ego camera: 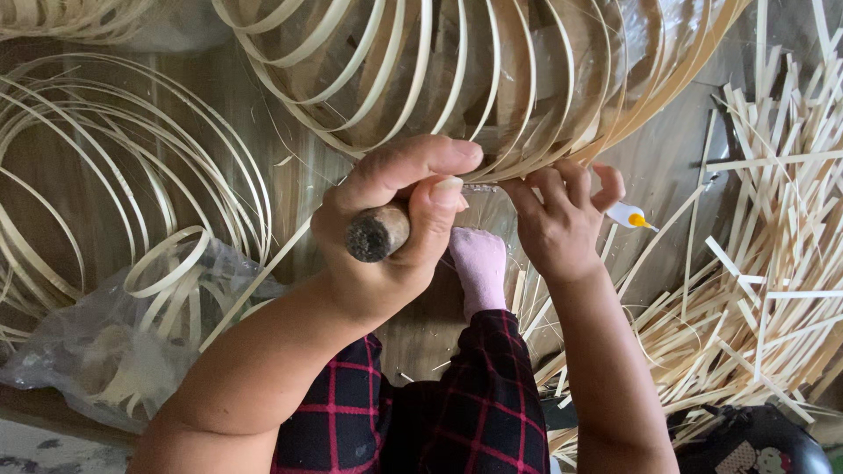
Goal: The person constructs a bamboo lamp shade by applying glue to bamboo strips and securing them onto a circular frame.
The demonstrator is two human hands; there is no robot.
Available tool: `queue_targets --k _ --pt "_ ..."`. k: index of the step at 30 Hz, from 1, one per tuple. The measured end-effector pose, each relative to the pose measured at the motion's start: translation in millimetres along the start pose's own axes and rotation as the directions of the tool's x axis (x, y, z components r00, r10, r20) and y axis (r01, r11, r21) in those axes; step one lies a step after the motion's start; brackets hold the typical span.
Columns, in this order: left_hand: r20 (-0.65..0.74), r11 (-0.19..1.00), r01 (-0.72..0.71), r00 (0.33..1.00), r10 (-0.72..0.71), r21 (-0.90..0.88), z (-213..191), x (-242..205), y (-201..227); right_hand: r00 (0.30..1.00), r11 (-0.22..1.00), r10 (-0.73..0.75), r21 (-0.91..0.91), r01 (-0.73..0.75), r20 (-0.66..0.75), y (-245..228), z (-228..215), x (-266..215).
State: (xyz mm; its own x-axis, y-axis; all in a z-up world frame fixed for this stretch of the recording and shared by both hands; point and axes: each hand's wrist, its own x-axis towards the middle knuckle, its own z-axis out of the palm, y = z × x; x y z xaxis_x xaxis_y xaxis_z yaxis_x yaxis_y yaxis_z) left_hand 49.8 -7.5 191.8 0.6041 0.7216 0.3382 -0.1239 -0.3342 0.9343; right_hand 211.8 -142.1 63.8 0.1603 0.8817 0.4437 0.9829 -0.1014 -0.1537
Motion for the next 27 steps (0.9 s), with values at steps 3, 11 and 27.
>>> queue_targets --k 3,11,27 --pt "-0.007 0.999 -0.019 1.000 0.019 0.028 1 2 1 1.000 1.000 0.002 -0.006 -0.002 -0.002 2 -1 -1" --pt "-0.009 0.999 0.037 0.999 -0.037 0.000 -5 -4 1 1.000 1.000 0.011 -0.001 -0.011 0.007 0 1 -3" --pt "-0.017 0.988 -0.106 0.994 0.105 -0.113 3 -11 -13 0.999 0.998 0.021 0.068 -0.018 -0.041 -1 8 -13"
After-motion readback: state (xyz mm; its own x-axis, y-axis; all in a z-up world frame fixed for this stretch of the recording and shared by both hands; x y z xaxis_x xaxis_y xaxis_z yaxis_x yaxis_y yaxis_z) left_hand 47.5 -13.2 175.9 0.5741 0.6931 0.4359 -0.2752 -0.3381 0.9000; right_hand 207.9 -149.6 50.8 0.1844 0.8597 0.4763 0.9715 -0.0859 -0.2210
